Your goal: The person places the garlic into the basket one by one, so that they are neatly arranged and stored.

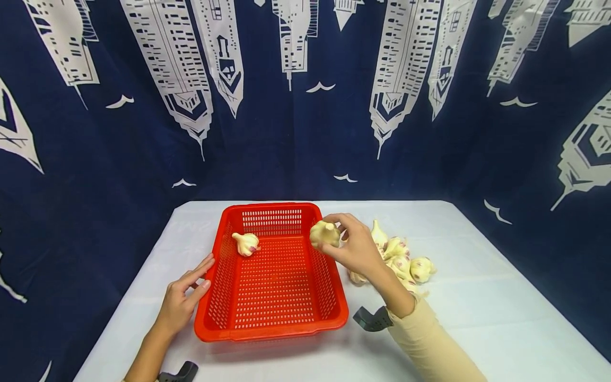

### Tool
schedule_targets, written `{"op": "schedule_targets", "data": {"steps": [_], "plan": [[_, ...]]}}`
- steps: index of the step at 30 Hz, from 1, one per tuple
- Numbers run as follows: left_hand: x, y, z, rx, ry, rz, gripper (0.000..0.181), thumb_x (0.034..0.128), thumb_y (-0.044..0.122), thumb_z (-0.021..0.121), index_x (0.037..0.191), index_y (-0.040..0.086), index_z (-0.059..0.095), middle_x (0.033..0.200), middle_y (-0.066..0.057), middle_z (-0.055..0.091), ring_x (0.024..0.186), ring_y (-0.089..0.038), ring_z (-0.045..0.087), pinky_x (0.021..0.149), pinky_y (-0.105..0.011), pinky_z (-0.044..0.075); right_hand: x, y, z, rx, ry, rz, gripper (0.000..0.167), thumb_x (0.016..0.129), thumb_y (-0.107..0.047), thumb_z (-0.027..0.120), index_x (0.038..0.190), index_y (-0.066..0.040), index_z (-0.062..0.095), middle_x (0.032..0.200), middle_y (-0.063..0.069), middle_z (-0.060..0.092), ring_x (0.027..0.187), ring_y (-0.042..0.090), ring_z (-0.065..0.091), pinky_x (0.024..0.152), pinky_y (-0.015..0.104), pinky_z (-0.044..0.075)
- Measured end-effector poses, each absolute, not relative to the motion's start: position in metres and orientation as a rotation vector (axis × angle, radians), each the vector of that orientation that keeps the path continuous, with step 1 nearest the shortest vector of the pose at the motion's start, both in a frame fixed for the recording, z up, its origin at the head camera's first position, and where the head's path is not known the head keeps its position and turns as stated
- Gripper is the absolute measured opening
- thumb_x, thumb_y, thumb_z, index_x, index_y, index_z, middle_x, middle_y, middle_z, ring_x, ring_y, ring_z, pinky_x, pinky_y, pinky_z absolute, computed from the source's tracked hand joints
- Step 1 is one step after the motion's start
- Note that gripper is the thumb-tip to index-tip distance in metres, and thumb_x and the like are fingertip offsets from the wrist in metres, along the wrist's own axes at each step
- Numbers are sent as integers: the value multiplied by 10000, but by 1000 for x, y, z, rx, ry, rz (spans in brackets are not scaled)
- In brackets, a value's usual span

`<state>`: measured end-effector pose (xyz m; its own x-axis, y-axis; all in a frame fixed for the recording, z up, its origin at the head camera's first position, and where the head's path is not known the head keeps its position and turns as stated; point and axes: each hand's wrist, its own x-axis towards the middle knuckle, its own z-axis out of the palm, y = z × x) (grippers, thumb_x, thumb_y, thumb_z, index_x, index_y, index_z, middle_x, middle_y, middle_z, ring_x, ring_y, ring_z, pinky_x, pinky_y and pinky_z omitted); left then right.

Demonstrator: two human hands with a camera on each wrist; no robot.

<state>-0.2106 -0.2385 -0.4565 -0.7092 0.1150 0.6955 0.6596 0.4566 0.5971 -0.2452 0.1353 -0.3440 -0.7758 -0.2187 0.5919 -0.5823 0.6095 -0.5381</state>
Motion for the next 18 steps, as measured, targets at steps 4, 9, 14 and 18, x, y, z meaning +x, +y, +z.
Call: {"op": "schedule_targets", "data": {"steps": [4, 9, 14, 18], "plan": [[-210, -240, -456, -659, -2139, -1215, 448, 880, -58, 604, 1324, 0, 615, 1375, -173, 570, 993, -5, 581, 697, -182, 445, -252, 130, -340, 661, -2355, 1029, 469, 745, -254, 824, 1156, -80, 682, 1014, 60, 670, 758, 180, 593, 668, 351, 500], [-211, -241, -457, -672, -2145, -1239, 445, 881, -64, 599, 1324, -13, 609, 1384, -187, 558, 988, -7, 588, 698, -190, 446, -260, 127, -335, 646, -2374, 1051, 452, 753, -256, 823, 1138, -65, 683, 981, 52, 692, 749, 180, 615, 656, 330, 502], [-212, -242, -459, -694, -2124, -1260, 458, 863, -90, 600, 1317, -33, 606, 1383, -203, 553, 987, -9, 594, 688, -197, 445, -266, 123, -327, 644, -2427, 1058, 400, 764, -273, 817, 1085, -72, 690, 938, 32, 700, 762, 181, 627, 636, 332, 513], [-214, -243, -462, -713, -2087, -1282, 473, 826, -115, 597, 1296, -57, 612, 1387, -179, 557, 983, -31, 603, 666, -230, 450, -270, 116, -321, 645, -2469, 1066, 397, 772, -290, 815, 1075, -67, 687, 919, 39, 700, 781, 186, 640, 630, 322, 520]]}}
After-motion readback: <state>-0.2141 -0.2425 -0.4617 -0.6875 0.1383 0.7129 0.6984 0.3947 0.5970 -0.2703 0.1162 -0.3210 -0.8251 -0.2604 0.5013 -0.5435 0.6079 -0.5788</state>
